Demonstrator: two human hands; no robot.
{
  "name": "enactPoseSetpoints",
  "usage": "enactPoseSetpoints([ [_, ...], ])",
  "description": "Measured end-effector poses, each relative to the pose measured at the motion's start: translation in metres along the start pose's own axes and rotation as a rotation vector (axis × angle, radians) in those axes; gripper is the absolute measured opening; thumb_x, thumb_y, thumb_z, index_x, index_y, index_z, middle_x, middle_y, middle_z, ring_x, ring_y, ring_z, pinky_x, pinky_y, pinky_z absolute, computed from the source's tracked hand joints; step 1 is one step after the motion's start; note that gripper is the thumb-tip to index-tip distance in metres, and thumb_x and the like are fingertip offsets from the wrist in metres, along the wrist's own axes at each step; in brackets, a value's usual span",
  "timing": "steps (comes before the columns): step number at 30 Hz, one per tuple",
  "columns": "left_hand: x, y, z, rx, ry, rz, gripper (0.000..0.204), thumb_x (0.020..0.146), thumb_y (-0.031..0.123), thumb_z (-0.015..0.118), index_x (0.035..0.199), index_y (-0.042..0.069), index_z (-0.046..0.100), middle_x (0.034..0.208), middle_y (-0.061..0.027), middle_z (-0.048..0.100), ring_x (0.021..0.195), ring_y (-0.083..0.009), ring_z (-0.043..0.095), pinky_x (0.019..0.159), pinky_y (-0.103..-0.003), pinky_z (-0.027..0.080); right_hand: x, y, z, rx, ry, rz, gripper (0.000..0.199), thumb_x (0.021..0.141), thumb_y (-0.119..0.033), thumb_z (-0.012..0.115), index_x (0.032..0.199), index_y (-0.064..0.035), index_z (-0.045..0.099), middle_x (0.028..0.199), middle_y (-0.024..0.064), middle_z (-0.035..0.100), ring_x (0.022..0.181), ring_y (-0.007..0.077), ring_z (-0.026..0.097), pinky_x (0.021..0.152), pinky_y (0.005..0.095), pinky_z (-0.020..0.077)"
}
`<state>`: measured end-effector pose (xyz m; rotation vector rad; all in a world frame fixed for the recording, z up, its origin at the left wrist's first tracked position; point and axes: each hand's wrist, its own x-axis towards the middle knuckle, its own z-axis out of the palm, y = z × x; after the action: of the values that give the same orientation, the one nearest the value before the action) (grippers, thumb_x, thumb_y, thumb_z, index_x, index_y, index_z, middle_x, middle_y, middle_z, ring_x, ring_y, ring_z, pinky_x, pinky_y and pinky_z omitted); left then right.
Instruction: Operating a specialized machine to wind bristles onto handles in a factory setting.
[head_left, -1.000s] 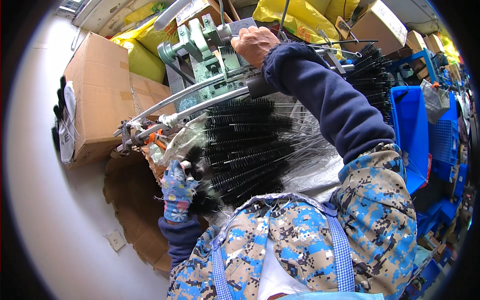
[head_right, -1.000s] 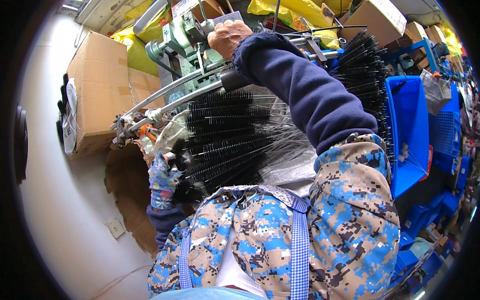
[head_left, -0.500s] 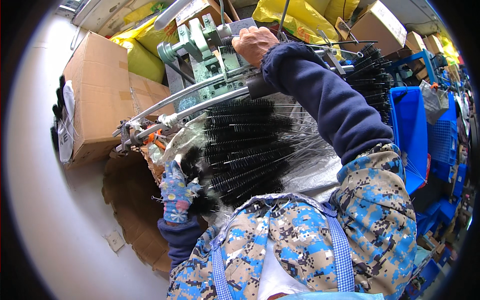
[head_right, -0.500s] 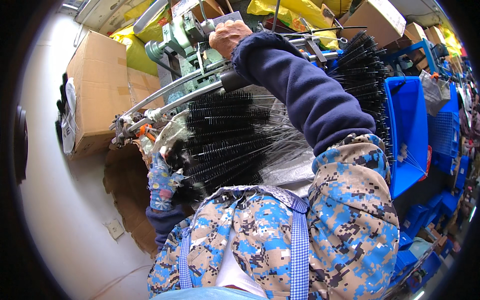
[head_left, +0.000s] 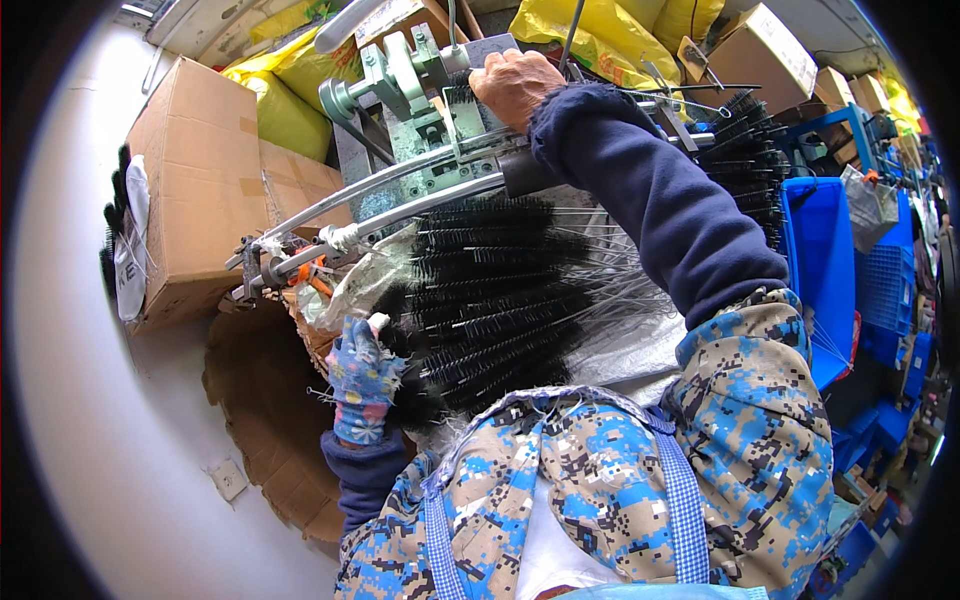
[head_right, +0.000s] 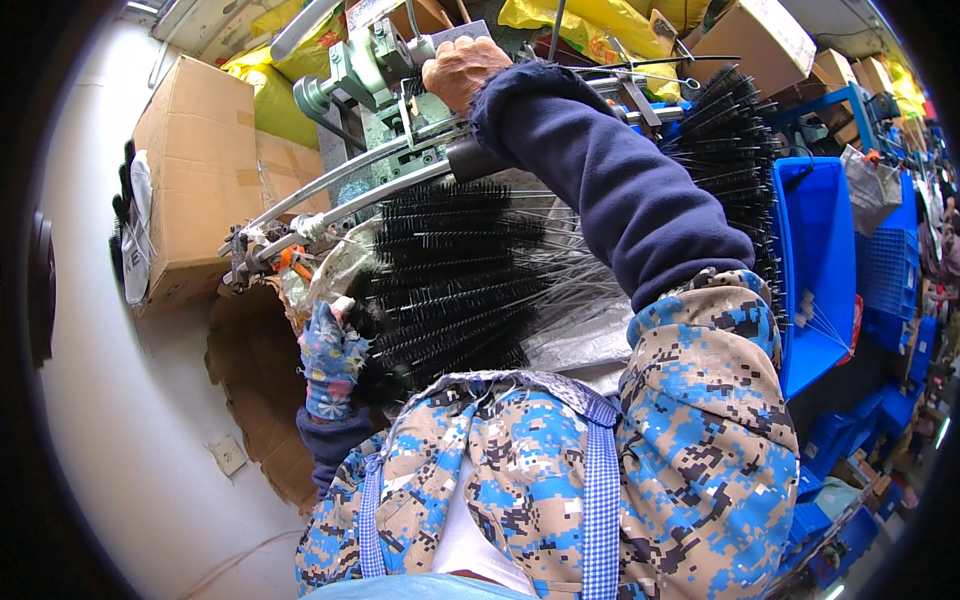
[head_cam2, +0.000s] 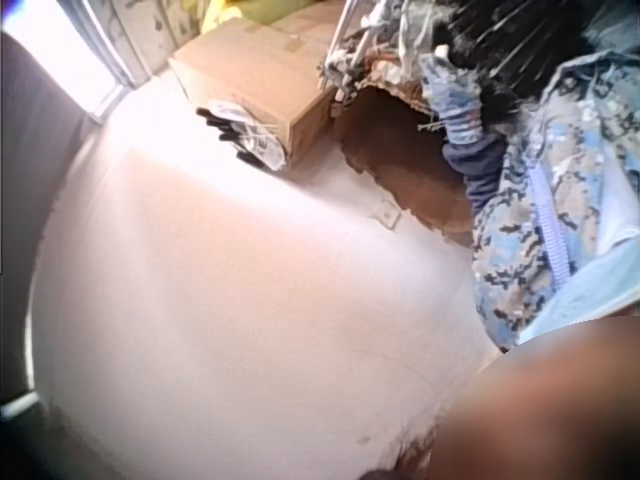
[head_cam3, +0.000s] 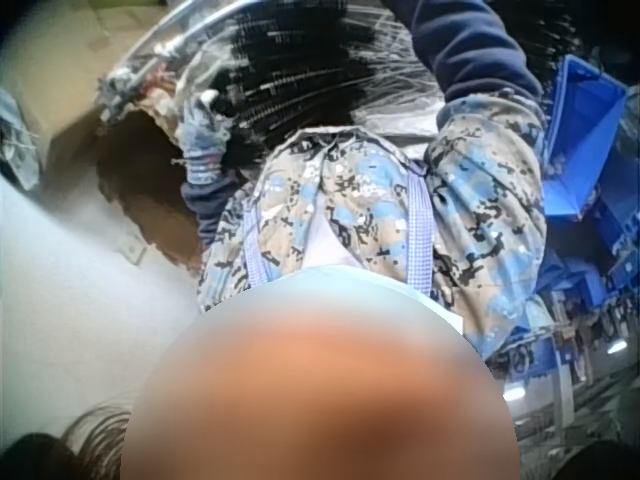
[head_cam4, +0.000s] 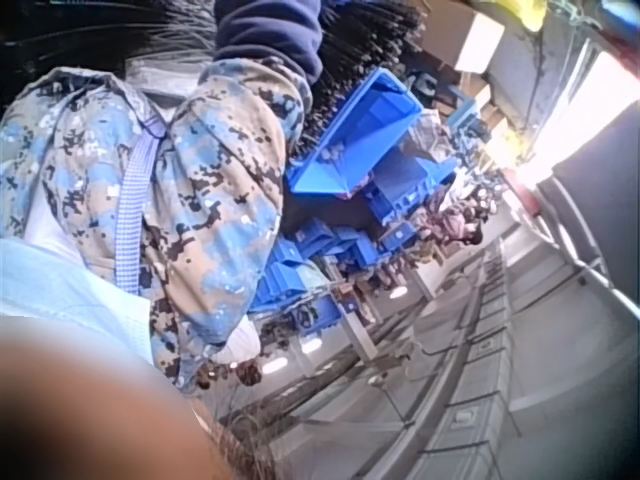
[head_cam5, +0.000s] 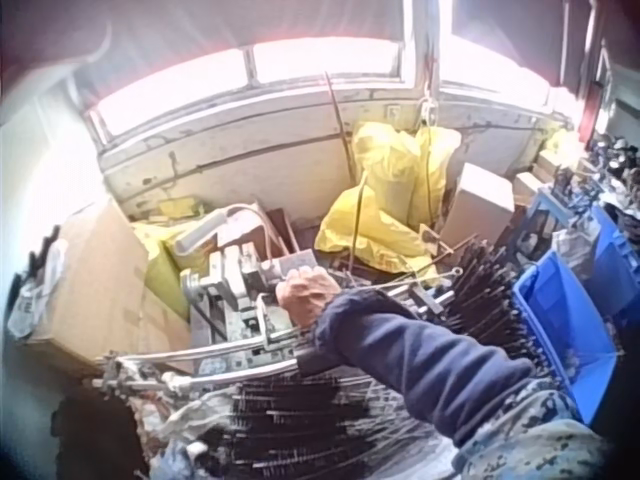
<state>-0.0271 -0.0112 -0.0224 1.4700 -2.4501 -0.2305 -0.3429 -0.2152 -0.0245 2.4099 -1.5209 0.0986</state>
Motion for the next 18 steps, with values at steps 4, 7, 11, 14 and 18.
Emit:
enactPoseSetpoints([
  [4,0.009,0.006,-0.006,-0.046,0.037,-0.025,0.043,0.059,0.002,0.059,0.102,0.005,0.055,0.087,-0.0120,0.058,0.072,-0.0300,0.058,0.061,-0.035,0.048,0.002,-0.002,0.001,-0.003,0.002,-0.011,0.016,0.080,-0.009,0.051,0.092,-0.0034,0.060,0.090,0.0159,0.060,0.085,0.0264,0.061,0.071,0.0354,0.0494],
  [7,0.029,0.023,-0.026,-0.060,0.146,0.075,0.040,0.058,-0.001,0.058,0.097,0.009,0.058,0.084,-0.0087,0.057,0.066,-0.0250,0.057,0.058,-0.032,0.047,-0.002,-0.001,-0.003,-0.018,-0.026,0.019,0.016,0.080,-0.010,0.051,0.092,-0.0037,0.060,0.090,0.0157,0.060,0.086,0.0266,0.060,0.071,0.0355,0.0494],
  [11,0.034,0.031,-0.068,-0.547,0.267,-0.360,0.021,0.073,0.007,0.055,0.094,0.006,0.056,0.081,-0.0082,0.056,0.068,-0.0142,0.054,0.058,-0.026,0.045,0.000,-0.002,-0.003,0.008,-0.006,0.003,0.016,0.080,-0.010,0.051,0.092,-0.0042,0.060,0.089,0.0158,0.060,0.085,0.0265,0.060,0.071,0.0354,0.0494],
  [14,0.017,-0.005,-0.100,-0.353,0.406,-0.202,0.021,0.071,-0.004,0.056,0.090,0.003,0.056,0.086,-0.0068,0.056,0.076,-0.0154,0.054,0.071,-0.027,0.044,-0.002,0.002,0.000,0.004,-0.004,-0.014,0.016,0.081,-0.010,0.050,0.092,-0.0047,0.060,0.089,0.0156,0.060,0.085,0.0261,0.060,0.071,0.0354,0.0493],
  [18,0.025,0.018,-0.150,-0.068,0.759,0.119,0.022,0.080,-0.003,0.054,0.101,0.002,0.049,0.083,-0.0147,0.055,0.063,-0.0185,0.051,0.053,-0.027,0.042,0.000,0.000,-0.001,-0.004,0.031,-0.031,0.016,0.081,-0.010,0.050,0.092,-0.0055,0.060,0.089,0.0148,0.060,0.085,0.0253,0.060,0.071,0.0352,0.0492],
])
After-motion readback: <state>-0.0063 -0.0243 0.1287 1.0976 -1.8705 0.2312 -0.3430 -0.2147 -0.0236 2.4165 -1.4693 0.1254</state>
